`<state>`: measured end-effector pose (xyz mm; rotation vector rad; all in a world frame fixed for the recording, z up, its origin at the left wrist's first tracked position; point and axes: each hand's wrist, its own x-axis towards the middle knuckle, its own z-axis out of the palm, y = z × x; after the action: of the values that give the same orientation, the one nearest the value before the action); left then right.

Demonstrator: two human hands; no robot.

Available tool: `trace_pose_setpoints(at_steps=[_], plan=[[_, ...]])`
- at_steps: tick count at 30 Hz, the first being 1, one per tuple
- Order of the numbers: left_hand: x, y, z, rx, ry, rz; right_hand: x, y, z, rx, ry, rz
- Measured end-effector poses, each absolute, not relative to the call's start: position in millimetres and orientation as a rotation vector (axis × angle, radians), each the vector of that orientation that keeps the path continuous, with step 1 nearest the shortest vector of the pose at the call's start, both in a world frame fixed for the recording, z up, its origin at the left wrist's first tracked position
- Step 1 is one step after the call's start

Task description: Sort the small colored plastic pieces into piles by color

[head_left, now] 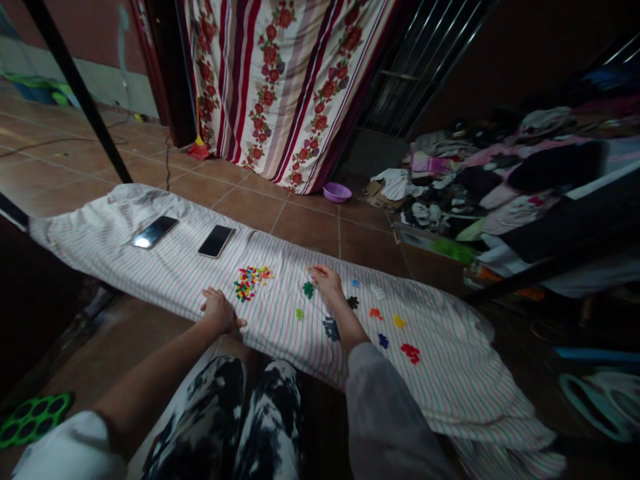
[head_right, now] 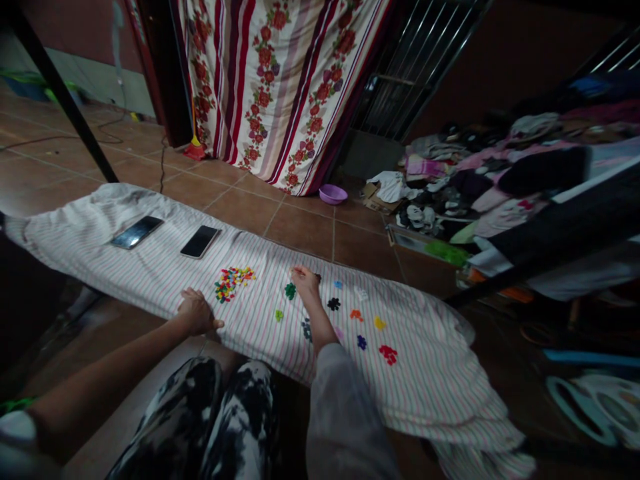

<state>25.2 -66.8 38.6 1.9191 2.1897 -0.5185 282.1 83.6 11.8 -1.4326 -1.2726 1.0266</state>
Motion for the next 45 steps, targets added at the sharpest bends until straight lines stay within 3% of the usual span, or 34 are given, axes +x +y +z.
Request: trace_pose_setpoints(at_steps=[5,11,16,29,45], plan=[[22,-67,31,1.893,2.212,-0.483,213,66,-4,-1.431,-1.689,1.084],[21,-64,26,1.876,2.182,-0.363,167,56,-7,-1.552,-2.011,0.653],[22,-66,24,1.897,2.235,-0.517,152,51,-14,-1.708,-2.029,0.495],[20,-68,26,1.891,2.159,-0.330,157,56,-21,-1.664,-2.032,0.531],[21,-67,20,1.877,2.224,-0.407,165,55,-25,-1.595,-2.056,0.555]])
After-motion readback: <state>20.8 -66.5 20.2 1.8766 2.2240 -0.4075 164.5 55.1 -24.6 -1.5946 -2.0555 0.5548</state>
